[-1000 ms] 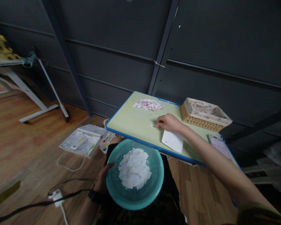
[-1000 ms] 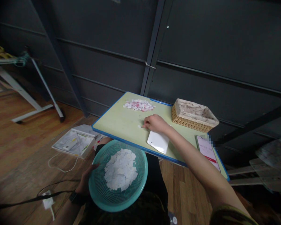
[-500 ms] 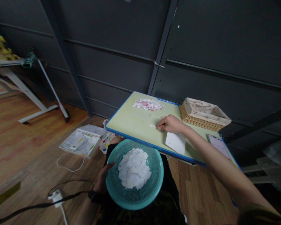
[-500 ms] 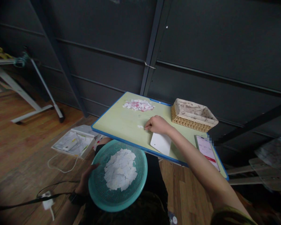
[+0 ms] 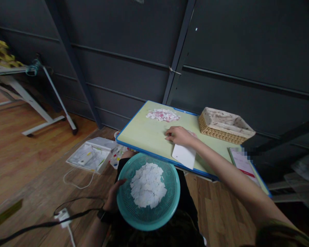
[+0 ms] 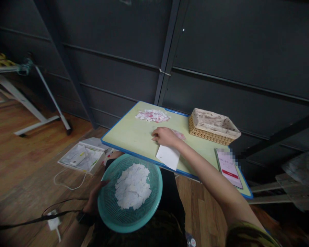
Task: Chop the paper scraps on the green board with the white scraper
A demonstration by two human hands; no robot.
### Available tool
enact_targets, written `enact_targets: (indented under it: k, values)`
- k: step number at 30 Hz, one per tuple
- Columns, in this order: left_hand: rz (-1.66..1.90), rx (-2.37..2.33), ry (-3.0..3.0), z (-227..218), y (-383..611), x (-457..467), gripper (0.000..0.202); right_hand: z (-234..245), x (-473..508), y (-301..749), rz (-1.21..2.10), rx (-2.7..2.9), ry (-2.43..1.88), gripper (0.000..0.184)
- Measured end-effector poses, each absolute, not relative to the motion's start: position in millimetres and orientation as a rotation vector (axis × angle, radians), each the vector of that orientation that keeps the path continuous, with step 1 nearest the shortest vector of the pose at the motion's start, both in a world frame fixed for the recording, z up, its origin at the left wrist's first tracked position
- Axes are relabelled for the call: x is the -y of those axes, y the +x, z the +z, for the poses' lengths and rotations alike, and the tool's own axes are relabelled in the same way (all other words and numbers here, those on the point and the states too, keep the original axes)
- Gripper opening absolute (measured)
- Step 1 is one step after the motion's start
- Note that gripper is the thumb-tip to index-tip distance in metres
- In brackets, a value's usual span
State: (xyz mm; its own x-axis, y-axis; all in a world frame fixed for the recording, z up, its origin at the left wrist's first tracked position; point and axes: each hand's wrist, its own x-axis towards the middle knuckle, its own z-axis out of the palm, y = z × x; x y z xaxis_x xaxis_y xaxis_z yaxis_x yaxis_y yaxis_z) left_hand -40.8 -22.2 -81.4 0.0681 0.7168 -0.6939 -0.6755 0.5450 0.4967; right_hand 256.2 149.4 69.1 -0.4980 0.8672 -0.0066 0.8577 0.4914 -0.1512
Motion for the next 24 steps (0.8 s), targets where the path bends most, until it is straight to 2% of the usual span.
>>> enact_targets:
  k: [9,17,24]
  values:
    - [1.038,-1.106,0.106,-80,-41,24,0.015,70,-149,253,0.239,2.655,-1.537,0.018]
    - [1.053,-1.127,0.095,-71,-38,24,0.013,73,-153,257,0.527,2.407,-1.533,0.021]
    - [1.029,-1.102,0.124,-74,-39,24,0.017,73,-152,260,0.666,2.412,-1.492,0.027]
